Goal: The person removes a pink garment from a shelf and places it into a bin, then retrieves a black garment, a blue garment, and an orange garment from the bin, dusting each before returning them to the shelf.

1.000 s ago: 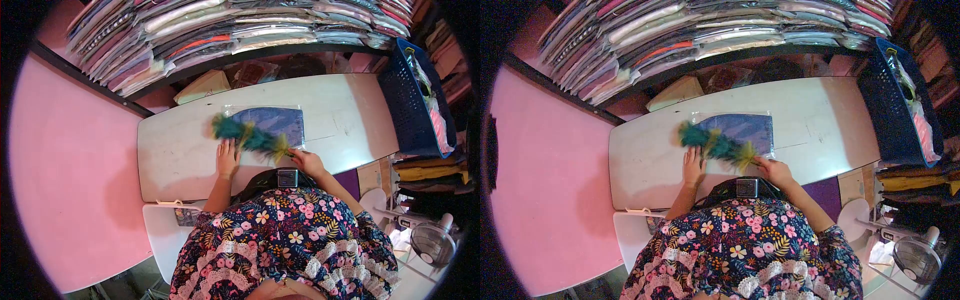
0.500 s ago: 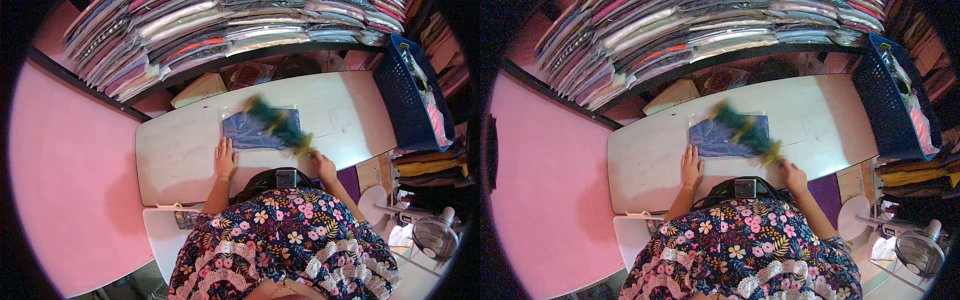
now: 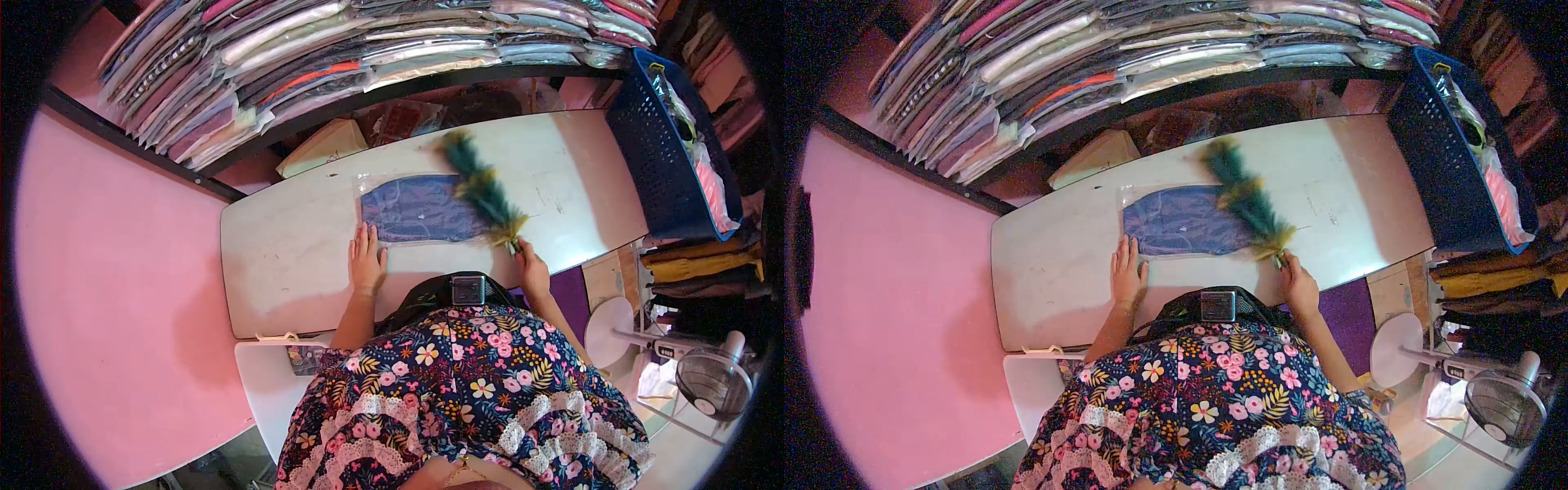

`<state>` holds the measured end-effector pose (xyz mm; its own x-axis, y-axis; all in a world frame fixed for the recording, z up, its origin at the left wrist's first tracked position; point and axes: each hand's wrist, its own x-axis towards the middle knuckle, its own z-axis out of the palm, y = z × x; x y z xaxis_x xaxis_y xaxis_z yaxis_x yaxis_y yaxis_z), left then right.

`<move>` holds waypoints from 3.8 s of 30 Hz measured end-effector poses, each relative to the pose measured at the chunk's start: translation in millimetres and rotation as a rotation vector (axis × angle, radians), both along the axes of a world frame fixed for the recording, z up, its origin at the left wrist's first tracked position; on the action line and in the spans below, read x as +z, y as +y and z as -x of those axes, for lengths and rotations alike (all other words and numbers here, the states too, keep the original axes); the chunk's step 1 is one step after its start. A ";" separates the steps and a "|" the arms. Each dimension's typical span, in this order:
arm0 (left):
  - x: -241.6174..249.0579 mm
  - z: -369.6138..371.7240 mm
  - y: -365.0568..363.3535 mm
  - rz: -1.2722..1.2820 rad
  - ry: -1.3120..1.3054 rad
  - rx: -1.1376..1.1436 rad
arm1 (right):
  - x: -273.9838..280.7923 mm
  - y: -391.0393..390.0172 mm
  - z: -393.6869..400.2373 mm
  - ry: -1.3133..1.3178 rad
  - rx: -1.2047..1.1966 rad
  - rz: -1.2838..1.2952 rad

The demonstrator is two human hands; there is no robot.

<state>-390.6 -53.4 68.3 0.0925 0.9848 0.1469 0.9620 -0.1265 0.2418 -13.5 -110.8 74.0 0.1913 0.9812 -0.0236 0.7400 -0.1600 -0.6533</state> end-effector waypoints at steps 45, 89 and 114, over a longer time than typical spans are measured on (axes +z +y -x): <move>2.1 -3.8 -2.1 0.000 -0.016 -0.014 | -10.8 -0.2 14.7 0.136 0.323 -0.041; -0.4 -5.1 -4.4 -0.080 -0.090 -0.001 | 14.2 24.9 33.5 -0.042 0.522 0.038; -1.5 0.6 -4.0 -0.091 -0.055 -0.008 | -2.7 43.6 24.0 -0.066 0.232 0.001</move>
